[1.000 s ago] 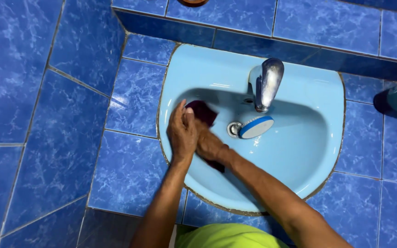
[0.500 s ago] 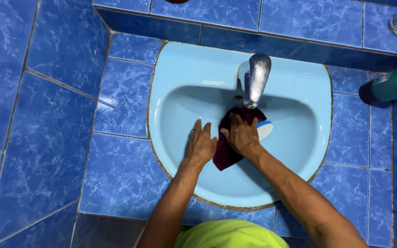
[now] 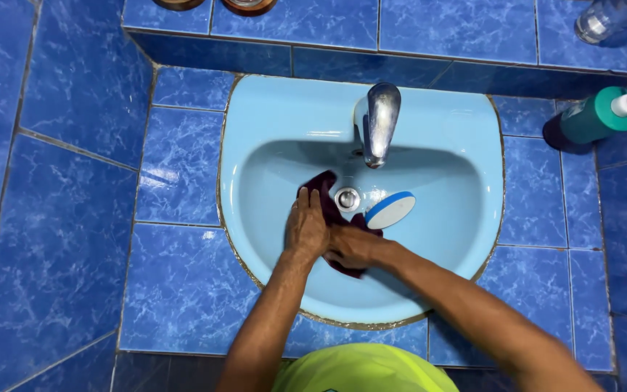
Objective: Cleaning a bathroom sink and faucet using a cloth and a brush.
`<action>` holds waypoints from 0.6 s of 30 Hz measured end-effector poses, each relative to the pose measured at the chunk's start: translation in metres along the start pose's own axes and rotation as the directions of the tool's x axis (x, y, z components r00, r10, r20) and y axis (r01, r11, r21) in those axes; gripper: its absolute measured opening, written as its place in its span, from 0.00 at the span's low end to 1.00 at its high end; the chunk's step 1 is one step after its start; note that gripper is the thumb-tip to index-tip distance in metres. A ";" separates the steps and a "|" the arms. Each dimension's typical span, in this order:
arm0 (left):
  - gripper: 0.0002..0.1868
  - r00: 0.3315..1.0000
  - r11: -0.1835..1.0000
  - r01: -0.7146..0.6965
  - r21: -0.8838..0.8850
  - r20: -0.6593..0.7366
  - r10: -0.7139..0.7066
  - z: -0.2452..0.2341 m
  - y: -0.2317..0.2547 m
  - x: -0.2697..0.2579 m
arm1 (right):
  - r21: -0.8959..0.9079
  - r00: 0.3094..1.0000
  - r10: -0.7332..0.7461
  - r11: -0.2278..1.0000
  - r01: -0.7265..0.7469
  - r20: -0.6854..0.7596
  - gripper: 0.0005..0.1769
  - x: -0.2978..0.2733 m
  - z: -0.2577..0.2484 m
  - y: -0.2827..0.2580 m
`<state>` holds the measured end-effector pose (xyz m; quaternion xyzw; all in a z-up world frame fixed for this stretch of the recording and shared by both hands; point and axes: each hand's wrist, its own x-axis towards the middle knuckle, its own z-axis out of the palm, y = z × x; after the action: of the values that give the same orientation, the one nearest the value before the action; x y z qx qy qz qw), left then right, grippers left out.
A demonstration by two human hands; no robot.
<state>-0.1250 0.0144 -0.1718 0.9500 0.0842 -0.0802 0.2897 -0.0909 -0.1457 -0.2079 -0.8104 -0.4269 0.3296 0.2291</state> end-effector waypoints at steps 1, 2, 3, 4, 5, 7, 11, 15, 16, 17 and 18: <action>0.37 1.000 1.000 -0.001 -0.001 0.001 0.001 0.001 -0.001 0.001 | 0.000 1.000 0.001 1.000 -0.001 0.000 0.29 -0.016 -0.009 0.003; 0.36 1.000 0.999 -0.015 0.032 0.027 0.015 0.003 -0.003 0.001 | 0.021 0.991 -0.068 0.998 0.066 0.119 0.28 -0.033 -0.018 0.006; 0.34 0.998 0.998 -0.031 0.063 0.054 0.028 0.005 -0.004 0.002 | 0.050 0.962 -0.137 0.990 0.128 0.236 0.29 -0.049 -0.026 0.010; 0.34 0.998 0.998 -0.027 0.060 0.059 0.023 0.011 -0.007 0.002 | 0.054 0.961 -0.135 0.991 0.126 0.242 0.29 -0.061 -0.037 0.021; 0.34 0.994 0.997 -0.030 0.074 0.108 0.022 0.017 -0.009 0.002 | -0.094 0.937 0.000 0.995 0.035 0.349 0.28 -0.073 -0.048 0.032; 0.34 0.987 0.995 -0.037 0.089 0.158 0.023 0.024 -0.012 0.004 | -0.249 0.892 0.149 0.968 -0.042 0.427 0.27 -0.084 -0.072 0.039; 0.33 0.975 0.996 -0.049 0.081 0.220 0.030 0.039 -0.016 0.007 | -0.446 0.847 0.521 0.787 -0.427 0.109 0.24 -0.080 -0.079 0.076; 0.34 0.969 0.991 -0.093 0.091 0.236 0.069 0.044 -0.023 0.007 | -0.346 0.955 0.264 0.891 -0.295 -0.135 0.31 -0.043 -0.051 0.077; 0.34 0.968 0.991 -0.096 0.091 0.240 0.072 0.041 -0.019 0.004 | -0.343 0.954 0.268 0.891 -0.299 -0.136 0.31 -0.042 -0.046 0.078; 0.36 0.963 0.994 -0.089 0.058 0.260 0.071 0.038 -0.015 0.001 | -0.368 0.975 0.196 0.903 -0.222 -0.106 0.39 -0.042 -0.040 0.078; 0.38 0.958 0.996 -0.087 0.029 0.275 0.076 0.032 -0.012 0.003 | -0.392 0.989 0.121 0.909 -0.144 -0.082 0.47 -0.038 -0.037 0.078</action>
<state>-0.1282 0.0066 -0.2048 0.9382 0.0025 -0.2004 0.2820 -0.0370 -0.2223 -0.2211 -0.8760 -0.4222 0.2281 0.0491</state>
